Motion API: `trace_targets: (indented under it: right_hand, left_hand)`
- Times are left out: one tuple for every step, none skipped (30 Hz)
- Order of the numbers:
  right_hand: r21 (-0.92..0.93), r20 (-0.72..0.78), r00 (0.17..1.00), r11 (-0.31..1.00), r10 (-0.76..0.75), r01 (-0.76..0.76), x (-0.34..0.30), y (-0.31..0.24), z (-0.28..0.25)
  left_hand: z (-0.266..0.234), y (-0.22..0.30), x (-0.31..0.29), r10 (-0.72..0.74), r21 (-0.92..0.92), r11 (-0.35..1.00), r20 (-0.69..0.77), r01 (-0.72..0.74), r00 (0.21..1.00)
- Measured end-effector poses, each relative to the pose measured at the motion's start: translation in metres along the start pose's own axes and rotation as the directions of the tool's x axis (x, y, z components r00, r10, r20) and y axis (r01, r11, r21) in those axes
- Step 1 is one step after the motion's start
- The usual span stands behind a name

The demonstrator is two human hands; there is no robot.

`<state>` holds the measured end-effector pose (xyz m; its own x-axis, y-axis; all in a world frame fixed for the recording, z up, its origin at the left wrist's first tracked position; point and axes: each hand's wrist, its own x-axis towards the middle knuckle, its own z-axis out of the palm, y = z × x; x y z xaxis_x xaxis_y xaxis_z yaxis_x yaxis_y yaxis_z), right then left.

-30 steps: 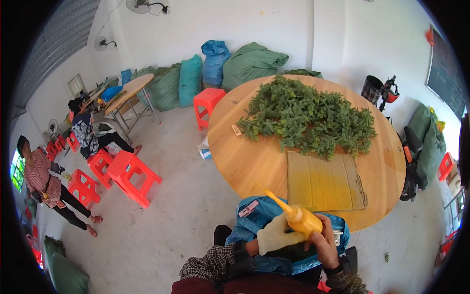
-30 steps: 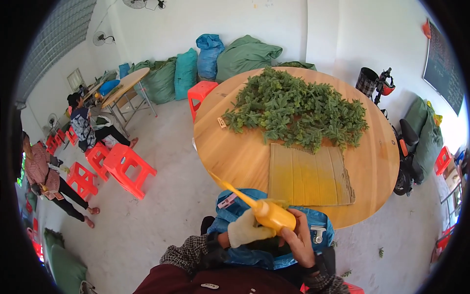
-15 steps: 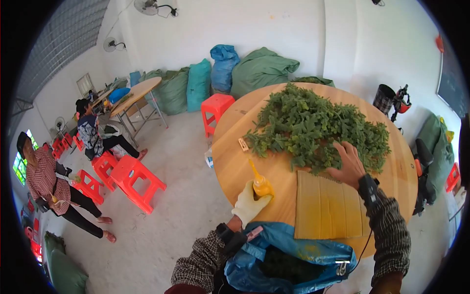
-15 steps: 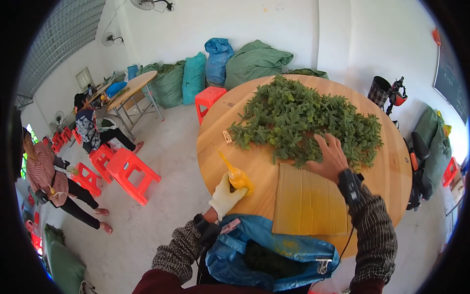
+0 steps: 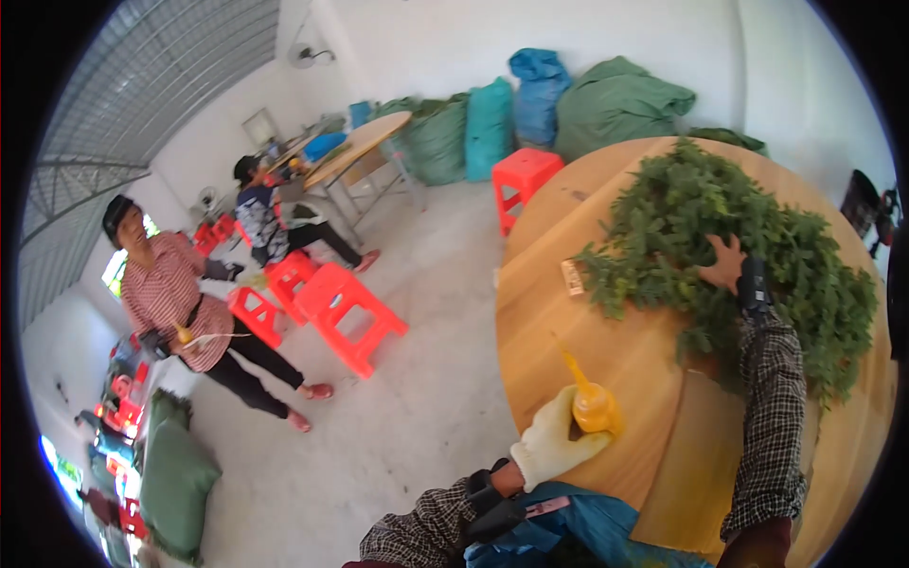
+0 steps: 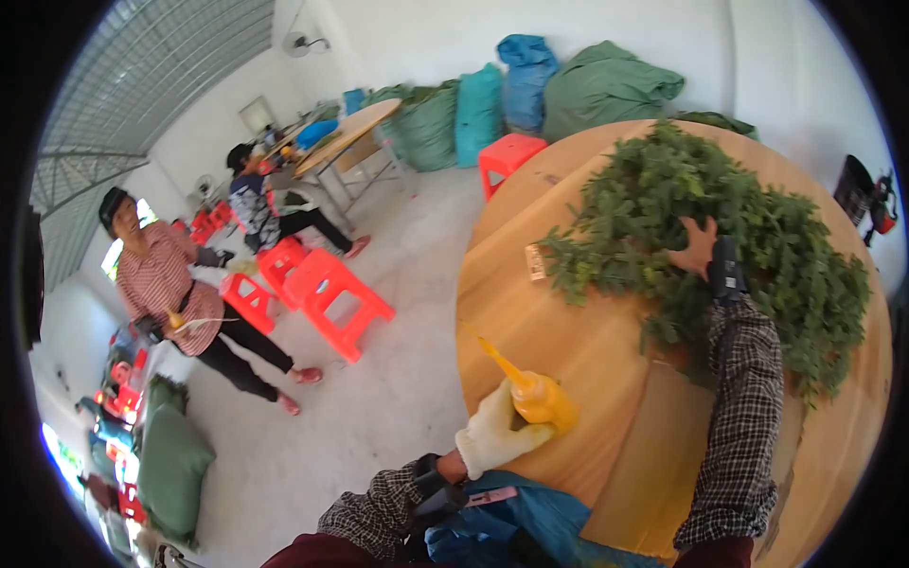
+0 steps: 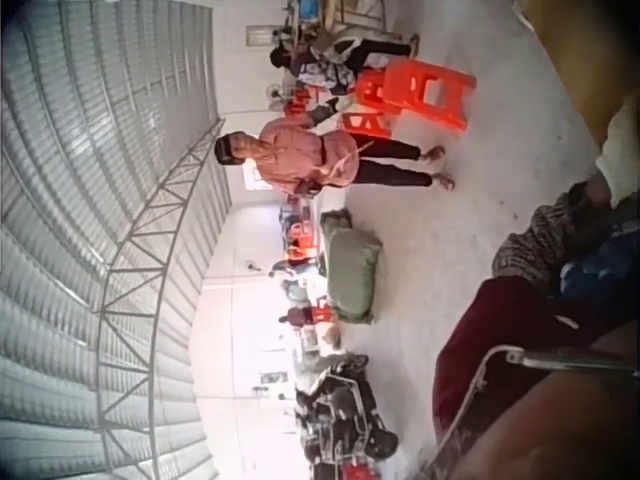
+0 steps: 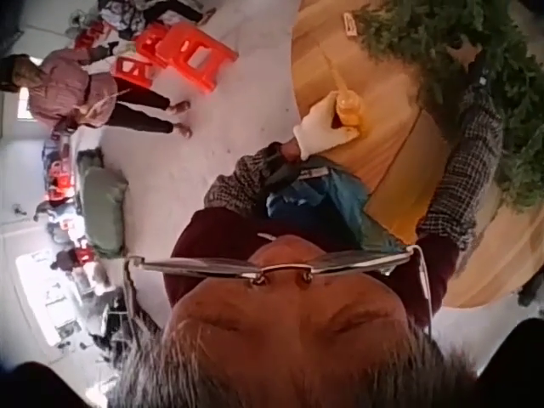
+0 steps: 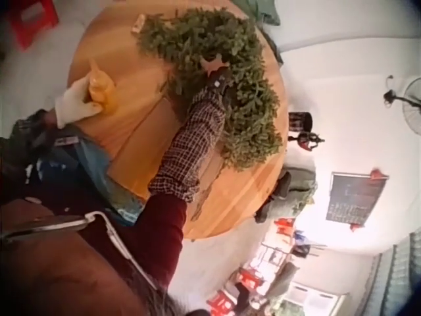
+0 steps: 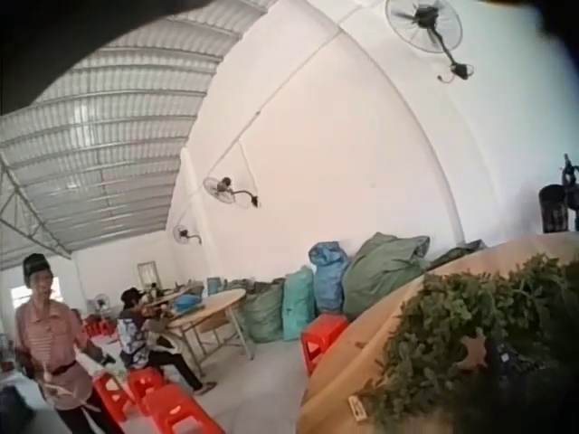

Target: The person picks up a piece of greenery from the table, applies liquid from a squeeze bottle to it, and places it into a blue bag.

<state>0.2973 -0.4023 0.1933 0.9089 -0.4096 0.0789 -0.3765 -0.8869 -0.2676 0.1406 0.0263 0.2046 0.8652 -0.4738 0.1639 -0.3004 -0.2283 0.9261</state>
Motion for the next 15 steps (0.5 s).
trace_targets:
  right_hand:
    - [-0.025,0.037,0.999,1.000,0.020,-0.019,0.015,0.004,0.010]
    - [-0.048,-0.010,1.000,0.999,-0.012,0.012,0.044,0.036,0.035]
    - [-0.079,-0.060,0.997,0.996,-0.041,0.036,0.072,0.071,0.058]
    - [-0.068,-0.056,0.996,0.995,-0.071,0.067,0.086,0.078,0.069]
    - [-0.024,-0.081,0.992,0.995,-0.095,0.093,0.097,0.088,0.077]
    - [0.021,-0.103,0.987,0.992,-0.124,0.127,0.105,0.092,0.083]
    - [0.060,-0.126,0.981,0.986,-0.148,0.156,0.109,0.098,0.084]
    - [0.095,-0.150,0.975,0.980,-0.161,0.176,0.108,0.108,0.082]
    - [0.127,-0.177,0.969,0.972,-0.173,0.197,0.103,0.113,0.073]
    - [0.154,-0.206,0.962,0.965,-0.180,0.213,0.098,0.120,0.061]
    - [0.169,-0.185,0.957,0.952,-0.224,0.256,0.078,0.057,0.047]
    - [0.224,-0.165,0.962,0.941,-0.218,0.252,0.055,0.062,0.025]
    - [0.278,-0.140,0.965,0.927,-0.219,0.251,0.033,0.083,0.014]
    - [0.332,-0.109,0.970,0.912,-0.215,0.240,-0.010,0.018,-0.028]
    - [0.327,-0.105,0.967,0.910,-0.231,0.253,-0.008,0.020,-0.028]
  left_hand:
    - [0.000,0.001,0.000,-0.009,0.001,1.000,0.005,0.009,1.000]
    - [0.002,0.002,0.002,-0.007,-0.006,1.000,0.025,0.007,1.000]
    - [0.005,0.004,0.005,-0.001,-0.020,1.000,0.049,0.002,0.999]
    - [0.003,0.008,0.004,-0.009,-0.007,1.000,0.020,0.009,1.000]
    - [0.001,0.014,0.005,-0.026,0.018,1.000,0.044,0.026,0.999]
    - [-0.001,0.020,0.005,-0.049,0.043,0.998,0.061,0.046,0.997]
    - [0.000,0.022,0.005,-0.070,0.060,0.996,0.082,0.065,0.994]
    - [0.001,0.021,0.006,-0.071,0.060,0.996,0.062,0.067,0.996]
    - [0.002,0.020,0.006,-0.062,0.063,0.996,0.066,0.058,0.996]
    - [0.004,0.019,0.007,-0.049,0.063,0.997,0.074,0.045,0.996]
    - [0.002,0.015,0.005,-0.071,0.079,0.995,0.051,0.067,0.996]
    - [0.002,0.016,0.003,-0.065,0.074,0.995,0.034,0.062,0.997]
    - [0.000,0.016,0.000,-0.043,0.085,0.996,0.013,0.042,0.999]
    - [0.000,0.014,0.000,-0.026,0.097,0.995,-0.002,0.026,1.000]
    - [-0.001,0.013,-0.002,-0.010,0.111,0.994,-0.016,0.011,1.000]
